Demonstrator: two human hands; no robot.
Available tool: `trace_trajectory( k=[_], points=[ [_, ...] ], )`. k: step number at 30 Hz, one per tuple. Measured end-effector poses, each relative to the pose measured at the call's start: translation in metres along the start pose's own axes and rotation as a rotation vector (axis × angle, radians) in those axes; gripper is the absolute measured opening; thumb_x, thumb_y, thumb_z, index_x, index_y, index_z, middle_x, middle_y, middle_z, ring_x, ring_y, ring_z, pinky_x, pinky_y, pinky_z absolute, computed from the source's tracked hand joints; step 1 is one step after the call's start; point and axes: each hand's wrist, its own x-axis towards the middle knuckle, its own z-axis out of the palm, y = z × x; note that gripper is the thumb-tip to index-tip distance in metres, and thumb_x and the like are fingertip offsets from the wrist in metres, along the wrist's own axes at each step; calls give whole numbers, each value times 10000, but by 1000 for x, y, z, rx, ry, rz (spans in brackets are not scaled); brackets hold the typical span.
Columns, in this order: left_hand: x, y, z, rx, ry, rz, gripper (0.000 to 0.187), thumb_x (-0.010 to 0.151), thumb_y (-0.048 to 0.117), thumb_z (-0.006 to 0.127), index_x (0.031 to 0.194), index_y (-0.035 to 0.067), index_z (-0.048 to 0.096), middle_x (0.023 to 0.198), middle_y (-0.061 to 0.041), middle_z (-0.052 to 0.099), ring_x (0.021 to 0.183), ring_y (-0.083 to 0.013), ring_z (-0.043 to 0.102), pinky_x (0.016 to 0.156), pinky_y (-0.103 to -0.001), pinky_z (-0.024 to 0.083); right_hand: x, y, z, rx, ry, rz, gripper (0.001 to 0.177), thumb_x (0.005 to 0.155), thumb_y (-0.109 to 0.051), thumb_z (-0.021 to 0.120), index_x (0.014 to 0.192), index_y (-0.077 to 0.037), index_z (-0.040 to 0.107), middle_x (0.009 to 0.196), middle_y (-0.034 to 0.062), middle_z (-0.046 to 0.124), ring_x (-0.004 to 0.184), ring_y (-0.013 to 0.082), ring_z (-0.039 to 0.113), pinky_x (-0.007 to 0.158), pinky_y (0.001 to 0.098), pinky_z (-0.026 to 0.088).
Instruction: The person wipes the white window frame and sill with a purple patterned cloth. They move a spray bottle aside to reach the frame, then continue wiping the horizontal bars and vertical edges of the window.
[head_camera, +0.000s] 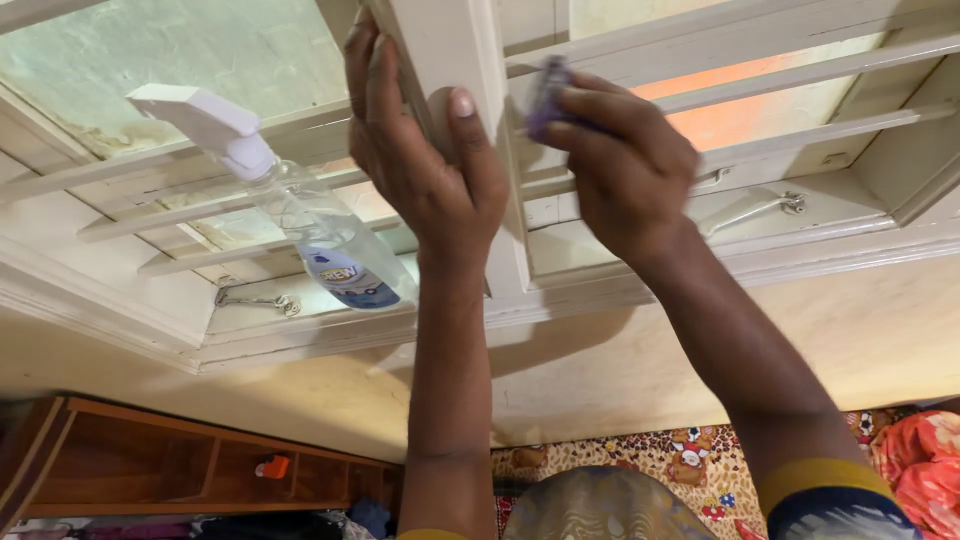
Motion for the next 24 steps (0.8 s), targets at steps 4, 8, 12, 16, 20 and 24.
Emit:
trace_trajectory(
  k=[4, 8, 12, 16, 20, 24],
  points=[
    [0, 0, -3, -45, -17, 5, 459, 1152, 313, 459, 1542, 85, 376, 1570, -136, 481, 1472, -255, 483, 1164, -366, 370, 16, 10, 3, -125, -88, -239, 103, 945, -14, 834, 1002, -39, 752, 1137, 113, 732, 1116, 300, 737, 886, 397, 634],
    [-2, -3, -4, -22, -30, 19, 456, 1163, 309, 460, 1548, 88, 359, 1594, -135, 468, 1504, -237, 471, 1158, -332, 360, 0, 32, -21, -228, -139, -99, 102, 973, 16, 797, 1059, -38, 785, 1156, 89, 739, 1119, 256, 723, 904, 389, 591],
    [-5, 3, 2, 25, -9, 1, 487, 1158, 314, 478, 1568, 96, 334, 1622, -137, 443, 1482, -231, 456, 1124, -309, 342, -22, 69, -58, -345, -23, 54, 254, 911, 143, 680, 1098, -2, 772, 1152, 130, 726, 1067, 283, 718, 893, 377, 585],
    [-14, 13, 7, 73, 2, 2, 588, 1157, 360, 504, 1597, 86, 227, 1667, -150, 328, 1512, -260, 393, 1139, -318, 335, -42, 95, -81, -361, -33, 147, 305, 899, 177, 580, 1140, 27, 691, 1220, 132, 720, 1070, 279, 707, 922, 339, 598],
    [-22, 13, 14, 55, 6, 42, 669, 1155, 371, 548, 1620, 100, 151, 1692, -161, 229, 1542, -303, 307, 1208, -385, 327, -41, 100, -83, -323, -33, 220, 230, 877, 172, 621, 1066, 50, 671, 1107, 165, 718, 951, 298, 715, 784, 362, 555],
    [-23, 11, 15, 10, -6, 70, 659, 1194, 339, 549, 1652, 120, 128, 1683, -155, 193, 1570, -316, 254, 1314, -437, 304, -26, 82, -57, -389, -50, 196, 160, 843, 102, 705, 953, -12, 685, 1005, 122, 710, 924, 283, 705, 793, 384, 549]
  ],
)
